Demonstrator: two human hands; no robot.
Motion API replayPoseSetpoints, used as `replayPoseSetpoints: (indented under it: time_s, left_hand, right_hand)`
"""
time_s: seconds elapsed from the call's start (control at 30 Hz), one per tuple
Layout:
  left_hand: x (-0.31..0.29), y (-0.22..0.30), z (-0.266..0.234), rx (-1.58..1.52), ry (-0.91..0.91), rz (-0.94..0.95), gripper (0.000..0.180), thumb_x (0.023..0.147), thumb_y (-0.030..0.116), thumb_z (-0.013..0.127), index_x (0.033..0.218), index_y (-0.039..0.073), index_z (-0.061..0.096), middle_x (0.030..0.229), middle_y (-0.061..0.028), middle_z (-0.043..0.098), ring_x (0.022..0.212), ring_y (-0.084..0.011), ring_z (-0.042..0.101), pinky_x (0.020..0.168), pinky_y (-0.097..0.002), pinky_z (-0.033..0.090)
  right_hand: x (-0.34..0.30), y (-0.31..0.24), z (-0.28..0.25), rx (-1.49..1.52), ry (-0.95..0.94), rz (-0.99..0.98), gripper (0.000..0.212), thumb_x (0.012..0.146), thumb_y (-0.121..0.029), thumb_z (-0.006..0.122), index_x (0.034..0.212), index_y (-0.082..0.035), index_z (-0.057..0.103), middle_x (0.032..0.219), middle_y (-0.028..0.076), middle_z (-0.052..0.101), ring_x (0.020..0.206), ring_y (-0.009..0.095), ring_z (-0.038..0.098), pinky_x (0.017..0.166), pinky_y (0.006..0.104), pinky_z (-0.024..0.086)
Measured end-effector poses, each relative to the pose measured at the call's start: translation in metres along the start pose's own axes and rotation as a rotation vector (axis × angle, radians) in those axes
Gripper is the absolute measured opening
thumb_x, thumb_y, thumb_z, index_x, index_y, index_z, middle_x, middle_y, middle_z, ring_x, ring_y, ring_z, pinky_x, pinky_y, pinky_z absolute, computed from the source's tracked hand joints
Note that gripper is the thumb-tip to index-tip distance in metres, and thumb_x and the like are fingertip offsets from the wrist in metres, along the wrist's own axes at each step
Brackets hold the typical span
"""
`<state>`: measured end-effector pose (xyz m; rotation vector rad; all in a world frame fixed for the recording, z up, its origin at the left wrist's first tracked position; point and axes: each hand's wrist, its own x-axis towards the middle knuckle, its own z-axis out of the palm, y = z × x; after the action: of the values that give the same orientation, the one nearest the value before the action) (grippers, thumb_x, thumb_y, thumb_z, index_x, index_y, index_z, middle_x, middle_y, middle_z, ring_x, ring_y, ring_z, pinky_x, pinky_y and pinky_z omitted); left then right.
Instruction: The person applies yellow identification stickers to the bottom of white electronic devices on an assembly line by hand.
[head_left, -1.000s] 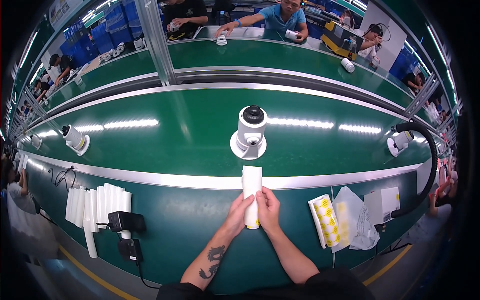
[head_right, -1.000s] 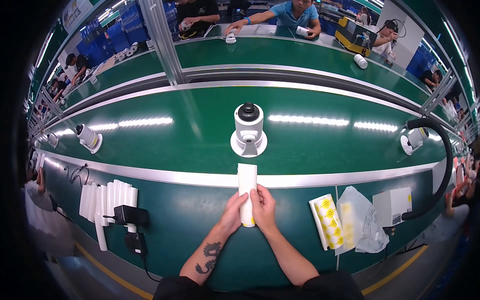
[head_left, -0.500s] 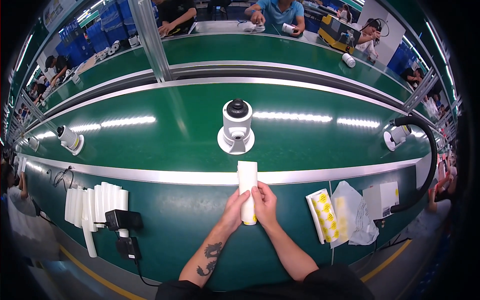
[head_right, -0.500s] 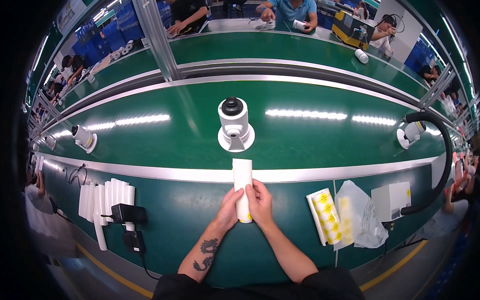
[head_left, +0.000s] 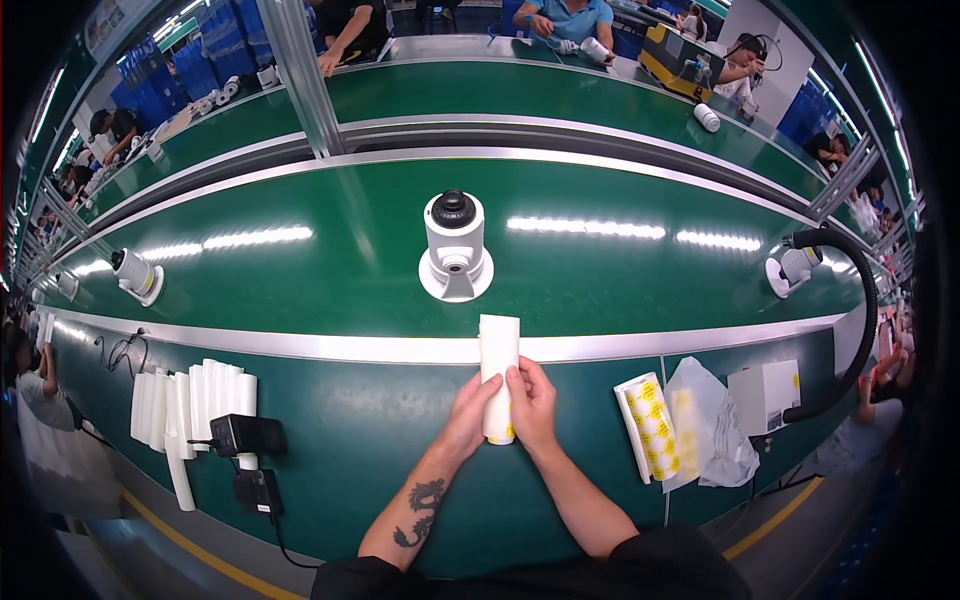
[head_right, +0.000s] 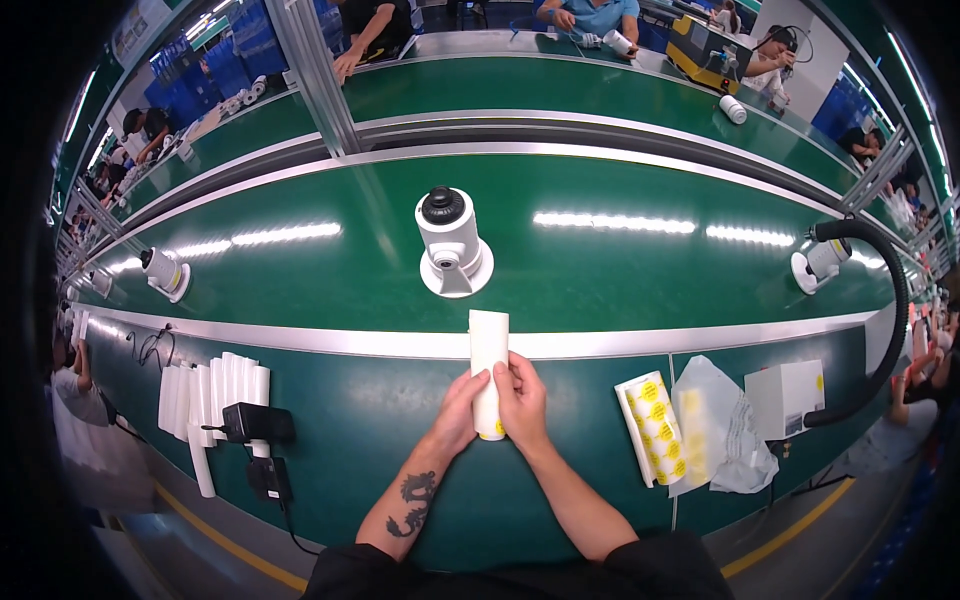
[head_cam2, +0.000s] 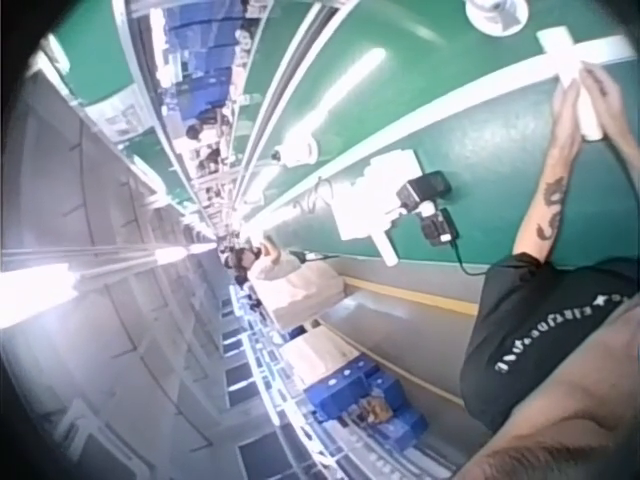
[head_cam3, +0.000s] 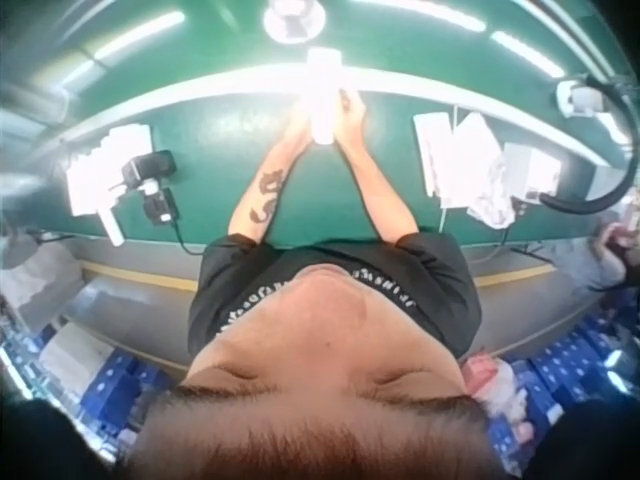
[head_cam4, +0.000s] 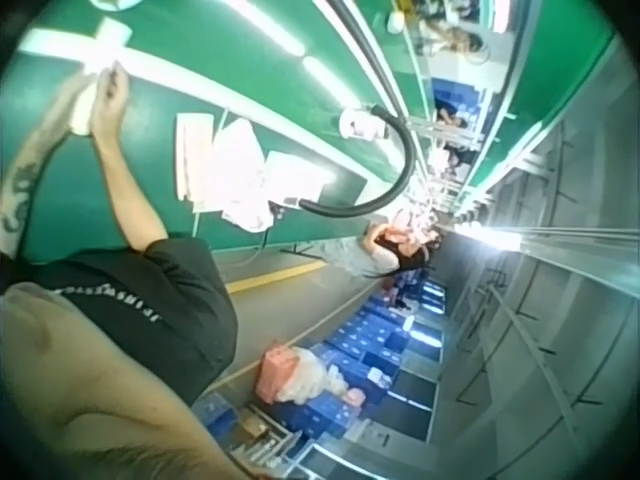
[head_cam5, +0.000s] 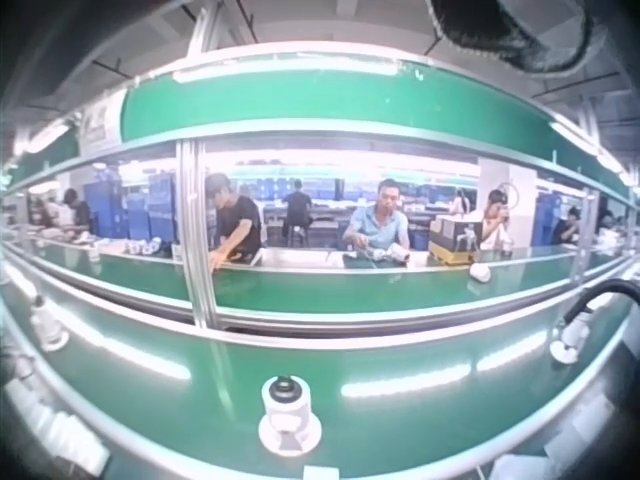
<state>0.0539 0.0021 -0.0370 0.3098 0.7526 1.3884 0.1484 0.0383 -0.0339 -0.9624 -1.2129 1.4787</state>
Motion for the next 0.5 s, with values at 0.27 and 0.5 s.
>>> replayPoseSetpoints:
  time_s: [0.27,0.5]
  left_hand:
    - [-0.0008,0.003,0.004,0.001,-0.032,0.006,0.036,0.092,0.019,0.046,0.121,-0.001,0.042,0.107,-0.0094,0.055,0.097,-0.0151,0.055,0.083,-0.0274,0.045]
    - [0.0016,-0.0003,-0.0012,0.014,-0.017,0.015,0.036,0.092,0.02,0.045,0.122,-0.001,0.041,0.107,-0.0114,0.055,0.097,-0.0173,0.056,0.084,-0.0291,0.045]
  right_hand:
    - [0.0004,-0.0037,0.0008,-0.023,0.023,-0.048,0.032,0.09,-0.011,0.05,0.117,0.005,0.045,0.096,0.011,0.06,0.081,0.01,0.057,0.068,0.0219,0.047]
    - [0.002,0.003,-0.0003,0.013,-0.015,-0.016,0.033,0.09,-0.009,0.05,0.119,0.005,0.043,0.101,0.013,0.06,0.085,0.011,0.058,0.071,0.0229,0.048]
